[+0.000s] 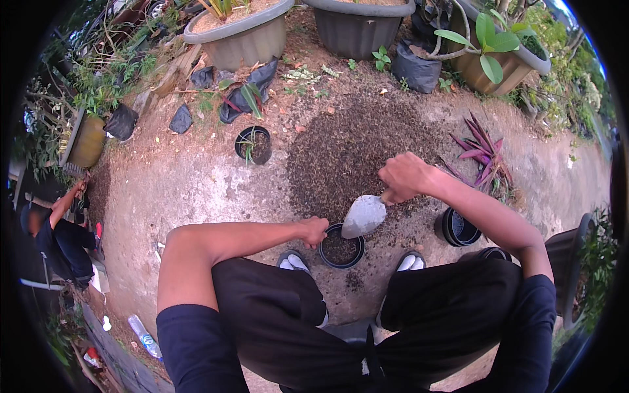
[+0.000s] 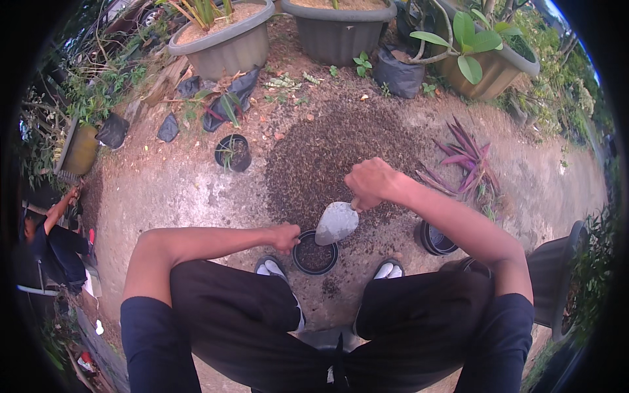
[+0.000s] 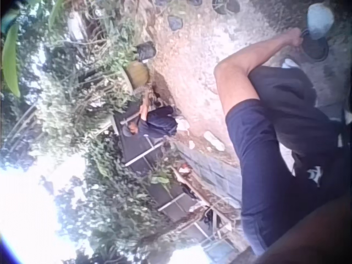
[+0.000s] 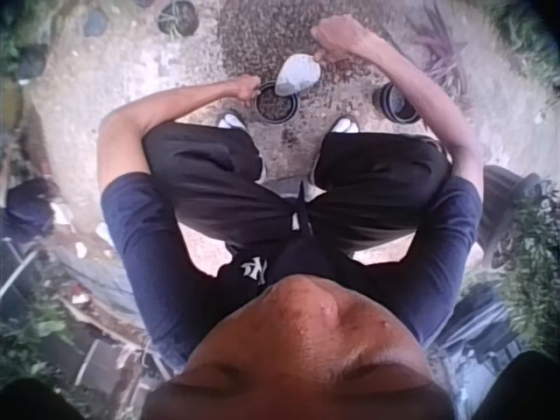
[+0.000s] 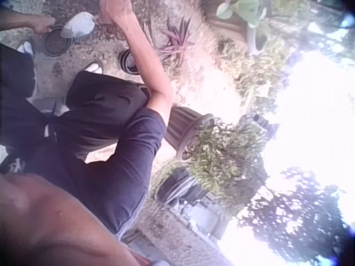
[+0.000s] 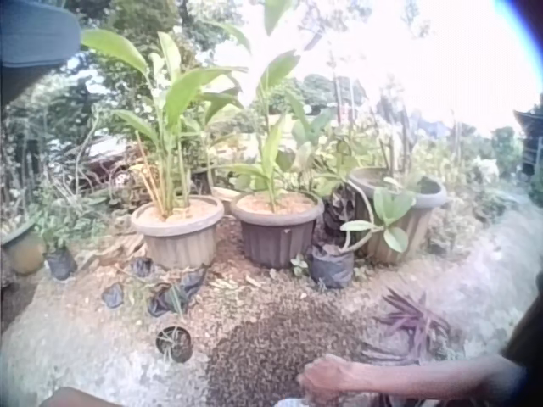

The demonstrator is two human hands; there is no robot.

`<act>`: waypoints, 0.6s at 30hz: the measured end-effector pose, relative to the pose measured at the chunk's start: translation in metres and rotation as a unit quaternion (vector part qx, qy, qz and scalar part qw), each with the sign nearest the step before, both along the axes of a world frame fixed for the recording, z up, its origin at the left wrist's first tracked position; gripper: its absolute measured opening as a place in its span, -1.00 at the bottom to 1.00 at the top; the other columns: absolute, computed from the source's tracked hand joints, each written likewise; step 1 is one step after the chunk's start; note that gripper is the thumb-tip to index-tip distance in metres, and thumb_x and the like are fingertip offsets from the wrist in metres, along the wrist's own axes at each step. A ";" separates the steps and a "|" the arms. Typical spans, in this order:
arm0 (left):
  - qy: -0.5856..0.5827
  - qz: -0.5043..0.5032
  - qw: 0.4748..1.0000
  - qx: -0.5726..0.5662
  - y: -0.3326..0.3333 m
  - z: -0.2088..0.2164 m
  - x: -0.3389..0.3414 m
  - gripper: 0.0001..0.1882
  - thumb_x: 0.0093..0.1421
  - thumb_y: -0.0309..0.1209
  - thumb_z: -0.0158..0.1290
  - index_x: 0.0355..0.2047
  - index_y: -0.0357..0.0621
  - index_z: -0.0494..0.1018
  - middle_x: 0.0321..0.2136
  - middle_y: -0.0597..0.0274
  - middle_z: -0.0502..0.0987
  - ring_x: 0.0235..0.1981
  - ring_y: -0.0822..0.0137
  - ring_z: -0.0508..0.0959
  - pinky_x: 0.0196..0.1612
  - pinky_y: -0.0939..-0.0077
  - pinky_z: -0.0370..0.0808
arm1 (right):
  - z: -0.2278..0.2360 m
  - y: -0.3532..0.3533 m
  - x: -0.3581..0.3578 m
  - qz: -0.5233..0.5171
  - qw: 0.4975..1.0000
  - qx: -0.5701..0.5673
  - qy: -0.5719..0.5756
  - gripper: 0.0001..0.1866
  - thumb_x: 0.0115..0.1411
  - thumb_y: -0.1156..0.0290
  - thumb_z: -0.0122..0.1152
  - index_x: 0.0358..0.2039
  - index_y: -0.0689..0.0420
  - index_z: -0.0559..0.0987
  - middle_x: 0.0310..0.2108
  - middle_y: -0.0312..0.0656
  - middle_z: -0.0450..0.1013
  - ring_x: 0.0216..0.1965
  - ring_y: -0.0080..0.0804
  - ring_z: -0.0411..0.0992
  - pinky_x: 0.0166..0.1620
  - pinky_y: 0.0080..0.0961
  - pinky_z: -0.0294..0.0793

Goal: The person fills a black plastic pot with soil using a hand trowel and then presses the soil down by hand.

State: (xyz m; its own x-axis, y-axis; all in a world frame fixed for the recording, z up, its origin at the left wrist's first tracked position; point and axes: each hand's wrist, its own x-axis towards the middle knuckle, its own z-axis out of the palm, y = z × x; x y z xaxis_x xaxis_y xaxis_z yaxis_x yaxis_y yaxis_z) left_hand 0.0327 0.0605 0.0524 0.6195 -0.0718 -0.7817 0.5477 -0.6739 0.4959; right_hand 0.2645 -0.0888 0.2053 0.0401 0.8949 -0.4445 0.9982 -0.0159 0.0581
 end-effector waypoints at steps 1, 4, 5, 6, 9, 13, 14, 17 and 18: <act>-0.001 0.005 1.000 0.001 -0.001 0.004 -0.001 -0.72 0.42 -0.42 -0.09 -0.22 -0.52 0.43 -0.44 -0.08 0.66 -0.48 0.21 0.71 -0.48 0.34 0.69 | -0.003 0.001 0.023 -0.017 0.999 -0.020 0.034 -0.56 -0.05 -0.03 0.50 -0.41 0.13 0.73 -0.48 -0.08 0.63 -0.37 -0.12 0.65 -0.30 -0.23 0.63; 0.003 0.005 1.000 0.015 -0.003 -0.003 0.005 -0.70 0.45 -0.35 -0.09 -0.28 -0.40 0.47 -0.47 0.02 0.69 -0.46 0.23 0.73 -0.38 0.28 0.65 | -0.049 -0.017 0.088 -0.099 0.979 -0.132 0.122 -0.52 -0.06 -0.09 0.52 -0.30 0.04 0.77 -0.47 -0.17 0.64 -0.41 -0.22 0.64 -0.31 -0.28 0.60; 0.004 -0.007 1.000 0.020 -0.003 -0.004 0.006 -0.70 0.45 -0.36 -0.09 -0.27 -0.40 0.47 -0.47 0.02 0.69 -0.45 0.23 0.73 -0.38 0.28 0.65 | -0.065 -0.025 0.107 -0.128 0.965 -0.174 0.151 -0.51 -0.07 -0.09 0.53 -0.26 0.01 0.78 -0.46 -0.20 0.65 -0.41 -0.27 0.64 -0.30 -0.29 0.60; 0.004 -0.017 1.000 0.026 -0.003 -0.005 0.006 -0.70 0.45 -0.36 -0.09 -0.26 -0.41 0.46 -0.47 0.03 0.69 -0.45 0.23 0.73 -0.39 0.29 0.66 | -0.075 -0.035 0.120 -0.131 0.961 -0.186 0.159 -0.51 -0.05 -0.09 0.53 -0.25 0.01 0.78 -0.46 -0.21 0.65 -0.41 -0.30 0.64 -0.30 -0.31 0.60; 0.001 -0.022 0.999 0.029 -0.002 -0.003 0.003 -0.70 0.45 -0.36 -0.10 -0.25 -0.42 0.45 -0.47 0.02 0.69 -0.45 0.22 0.73 -0.40 0.30 0.66 | -0.089 -0.063 0.138 -0.143 0.947 -0.244 0.149 -0.52 0.01 -0.08 0.50 -0.24 0.05 0.77 -0.47 -0.21 0.65 -0.41 -0.35 0.63 -0.30 -0.33 0.61; 0.001 -0.007 1.000 0.019 -0.002 0.000 0.001 -0.76 0.38 -0.49 -0.09 -0.15 -0.51 0.41 -0.46 -0.08 0.65 -0.50 0.20 0.70 -0.51 0.35 0.69 | -0.093 -0.083 0.141 -0.206 0.925 -0.312 0.073 -0.48 0.09 -0.09 0.44 -0.29 0.18 0.75 -0.48 -0.19 0.64 -0.44 -0.34 0.63 -0.33 -0.35 0.63; 0.003 -0.013 1.000 0.016 -0.002 -0.001 0.002 -0.77 0.38 -0.49 -0.09 -0.15 -0.51 0.41 -0.45 -0.08 0.65 -0.50 0.19 0.70 -0.51 0.35 0.69 | -0.095 -0.089 0.142 -0.231 0.918 -0.317 0.061 -0.46 0.10 -0.10 0.42 -0.30 0.21 0.75 -0.49 -0.17 0.64 -0.45 -0.34 0.62 -0.34 -0.35 0.64; 0.005 -0.026 1.000 0.015 -0.001 -0.004 0.008 -0.77 0.37 -0.49 -0.10 -0.16 -0.49 0.43 -0.45 -0.08 0.65 -0.50 0.19 0.70 -0.51 0.35 0.69 | -0.118 -0.109 0.155 -0.260 0.898 -0.349 0.068 -0.38 0.13 -0.17 0.36 -0.37 0.28 0.72 -0.50 -0.15 0.63 -0.48 -0.32 0.60 -0.38 -0.34 0.64; 0.006 -0.027 0.999 0.016 0.000 -0.006 0.008 -0.77 0.37 -0.49 -0.10 -0.16 -0.49 0.43 -0.45 -0.08 0.66 -0.50 0.19 0.70 -0.50 0.35 0.69 | -0.120 -0.111 0.159 -0.262 0.897 -0.346 0.081 -0.37 0.14 -0.19 0.34 -0.39 0.27 0.72 -0.50 -0.15 0.63 -0.48 -0.31 0.60 -0.38 -0.35 0.64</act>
